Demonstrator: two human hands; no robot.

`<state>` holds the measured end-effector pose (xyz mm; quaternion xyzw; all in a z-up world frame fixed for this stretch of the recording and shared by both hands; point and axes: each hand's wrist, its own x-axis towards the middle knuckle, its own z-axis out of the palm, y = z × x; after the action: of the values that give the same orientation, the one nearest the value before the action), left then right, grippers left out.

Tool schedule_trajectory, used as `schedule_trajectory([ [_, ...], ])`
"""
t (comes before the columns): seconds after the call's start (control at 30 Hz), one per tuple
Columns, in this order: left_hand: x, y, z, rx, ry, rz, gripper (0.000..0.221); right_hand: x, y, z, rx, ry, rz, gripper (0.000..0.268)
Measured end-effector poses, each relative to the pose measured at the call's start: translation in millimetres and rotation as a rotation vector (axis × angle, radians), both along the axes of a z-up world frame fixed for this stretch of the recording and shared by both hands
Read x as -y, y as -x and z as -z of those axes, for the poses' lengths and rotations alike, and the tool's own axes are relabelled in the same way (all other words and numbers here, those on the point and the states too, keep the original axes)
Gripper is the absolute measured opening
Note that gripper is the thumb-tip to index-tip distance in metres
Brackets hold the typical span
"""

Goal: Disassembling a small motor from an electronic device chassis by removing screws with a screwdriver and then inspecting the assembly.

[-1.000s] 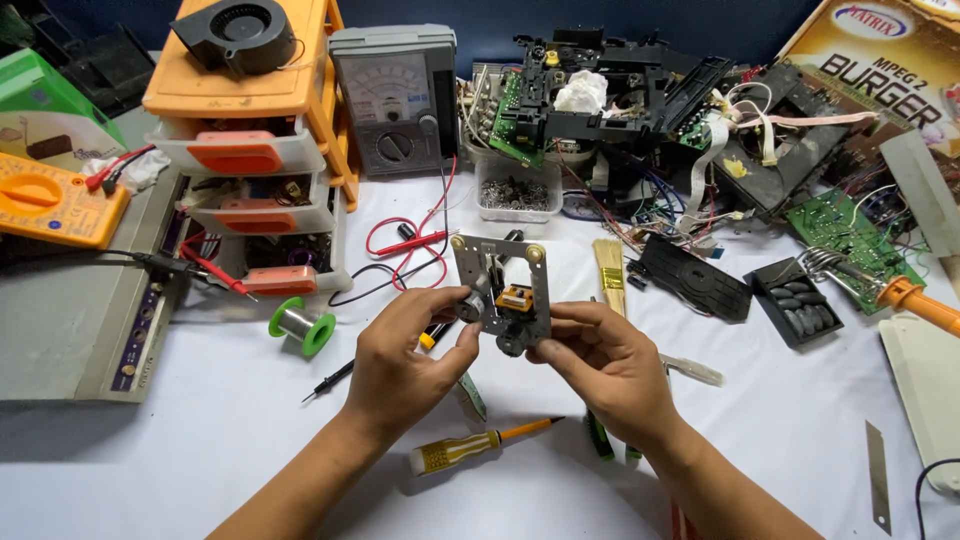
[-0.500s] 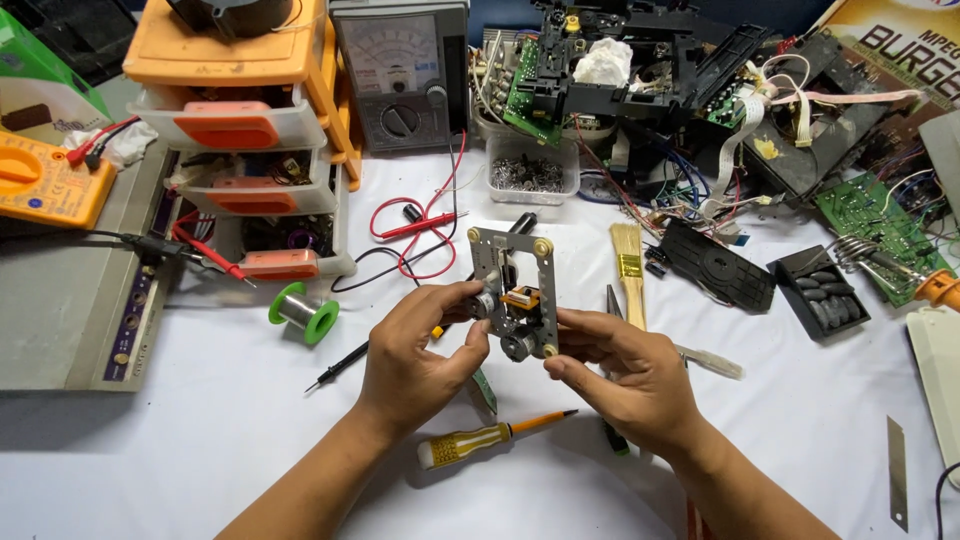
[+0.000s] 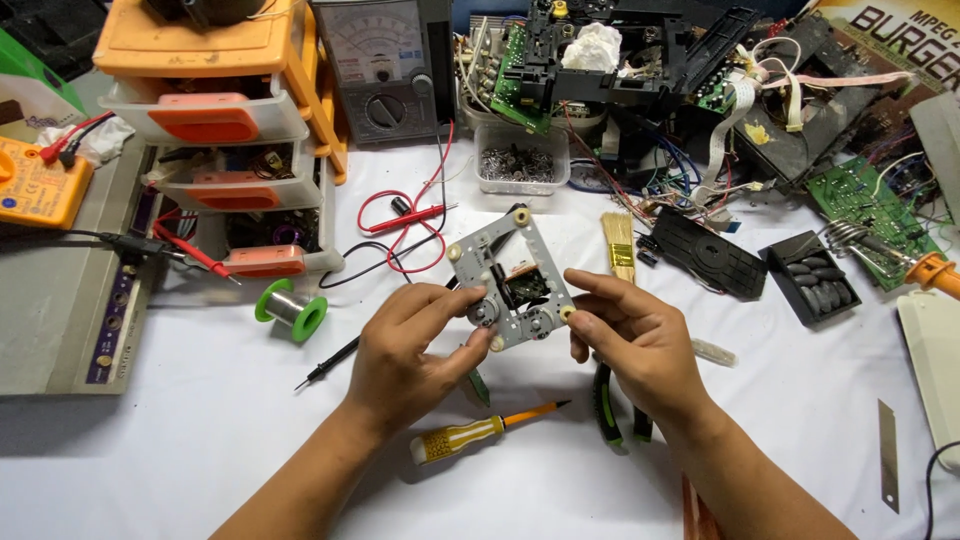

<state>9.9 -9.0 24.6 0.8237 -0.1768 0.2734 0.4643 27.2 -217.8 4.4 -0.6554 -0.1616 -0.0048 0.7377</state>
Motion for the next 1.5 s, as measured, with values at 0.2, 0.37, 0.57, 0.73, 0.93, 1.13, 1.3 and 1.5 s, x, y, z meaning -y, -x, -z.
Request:
schedule_trajectory([
  [0.2,-1,0,2,0.069,-0.071,-0.014,0.027,-1,-1,0,-0.024,-0.052,0.016,0.037],
  [0.37,1,-1,3,0.112,-0.114,-0.001,0.027,-1,-2,2,-0.023,-0.054,0.028,0.037],
  [0.57,-3,-1,11,0.257,-0.202,-0.042,0.028,1,-2,3,-0.01,-0.035,0.032,0.035],
  [0.73,-4,0,8,0.445,-0.328,-0.171,0.028,2,-2,3,-0.006,-0.009,0.039,0.036],
  [0.93,0,1,9,0.273,-0.229,-0.026,0.024,-1,0,0,-0.027,-0.041,0.054,0.035],
  [1.13,5,3,1,0.084,0.098,0.092,0.024,8,-1,15,-0.006,-0.117,0.021,0.038],
  [1.3,3,4,6,-0.31,0.292,0.108,0.026,11,0,18,0.219,-0.026,-0.101,0.059],
  [1.5,10,6,14,-0.512,0.47,0.215,0.027,4,6,10,0.273,-0.009,0.0,0.045],
])
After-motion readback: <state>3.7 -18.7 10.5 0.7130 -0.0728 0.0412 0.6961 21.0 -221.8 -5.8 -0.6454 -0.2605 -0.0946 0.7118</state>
